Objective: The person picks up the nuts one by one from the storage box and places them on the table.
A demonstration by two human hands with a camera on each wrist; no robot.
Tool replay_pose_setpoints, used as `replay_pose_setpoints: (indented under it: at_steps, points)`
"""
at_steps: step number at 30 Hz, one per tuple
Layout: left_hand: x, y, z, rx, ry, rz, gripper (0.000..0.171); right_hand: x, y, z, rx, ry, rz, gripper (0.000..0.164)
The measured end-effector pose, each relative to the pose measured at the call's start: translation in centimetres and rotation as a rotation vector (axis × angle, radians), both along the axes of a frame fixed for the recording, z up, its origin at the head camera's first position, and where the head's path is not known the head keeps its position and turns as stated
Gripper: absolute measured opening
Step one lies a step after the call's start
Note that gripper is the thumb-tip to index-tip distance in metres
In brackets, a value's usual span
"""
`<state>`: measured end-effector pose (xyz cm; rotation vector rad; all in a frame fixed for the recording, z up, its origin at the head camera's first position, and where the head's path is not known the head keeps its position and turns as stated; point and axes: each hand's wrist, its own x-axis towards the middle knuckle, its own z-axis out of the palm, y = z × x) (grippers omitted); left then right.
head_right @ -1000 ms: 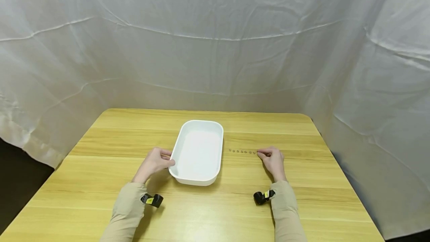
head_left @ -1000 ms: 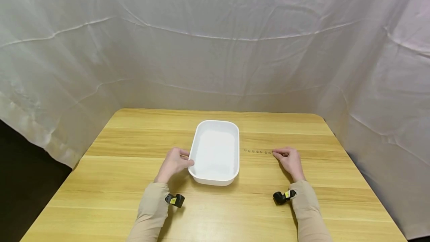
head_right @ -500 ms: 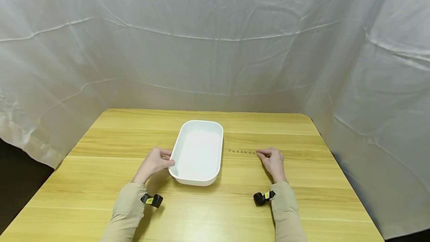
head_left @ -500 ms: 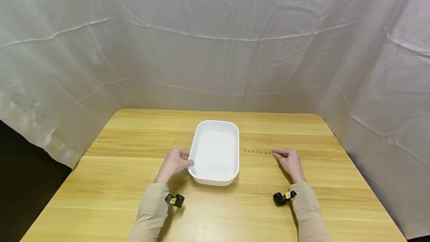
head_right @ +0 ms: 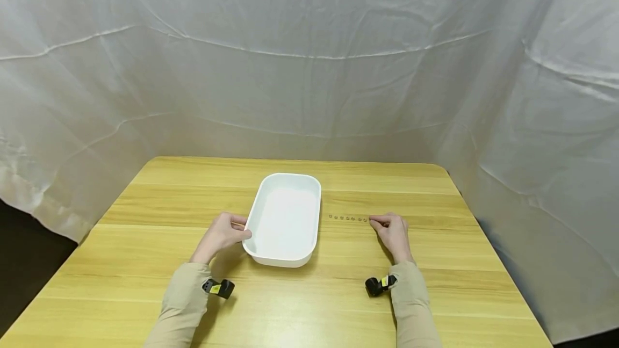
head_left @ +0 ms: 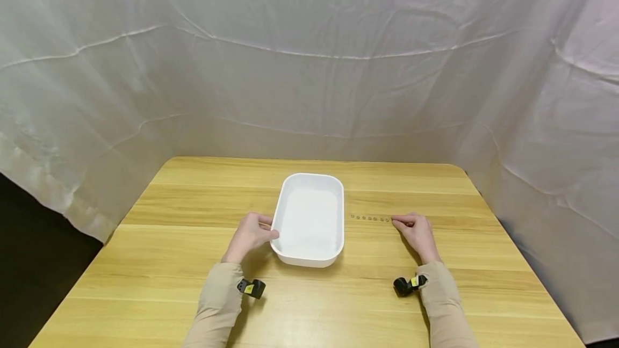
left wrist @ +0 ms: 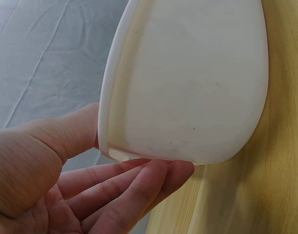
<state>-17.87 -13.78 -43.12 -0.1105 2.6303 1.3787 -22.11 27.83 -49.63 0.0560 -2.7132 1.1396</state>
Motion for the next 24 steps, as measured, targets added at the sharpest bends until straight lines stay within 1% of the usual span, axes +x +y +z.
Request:
replay_pose_setpoints:
  at_steps: [8,11,13,16,20,24]
  points:
    - [-0.1,0.1,-0.1,0.007,0.006,0.002,0.038,-0.1,0.1,0.1,-0.012,-0.005,-0.005,0.022]
    - [-0.1,0.1,0.0,0.008,0.005,-0.001,0.039,0.0,0.2,0.1,0.000,0.001,-0.003,0.022]
    - [0.0,0.0,0.1,0.008,0.005,-0.007,0.039,0.0,0.2,0.2,-0.013,-0.005,-0.001,0.023]
    - [0.1,-0.1,0.2,0.000,0.007,-0.023,0.039,0.1,0.4,0.4,-0.057,-0.039,-0.009,0.028]
    - [0.0,-0.7,0.4,-0.008,0.011,-0.042,0.038,-0.1,0.7,0.9,-0.115,-0.077,-0.027,0.035]
    - [-0.6,-1.8,0.4,0.015,0.035,-0.069,0.046,-0.1,0.9,1.2,-0.113,-0.070,-0.017,0.040]
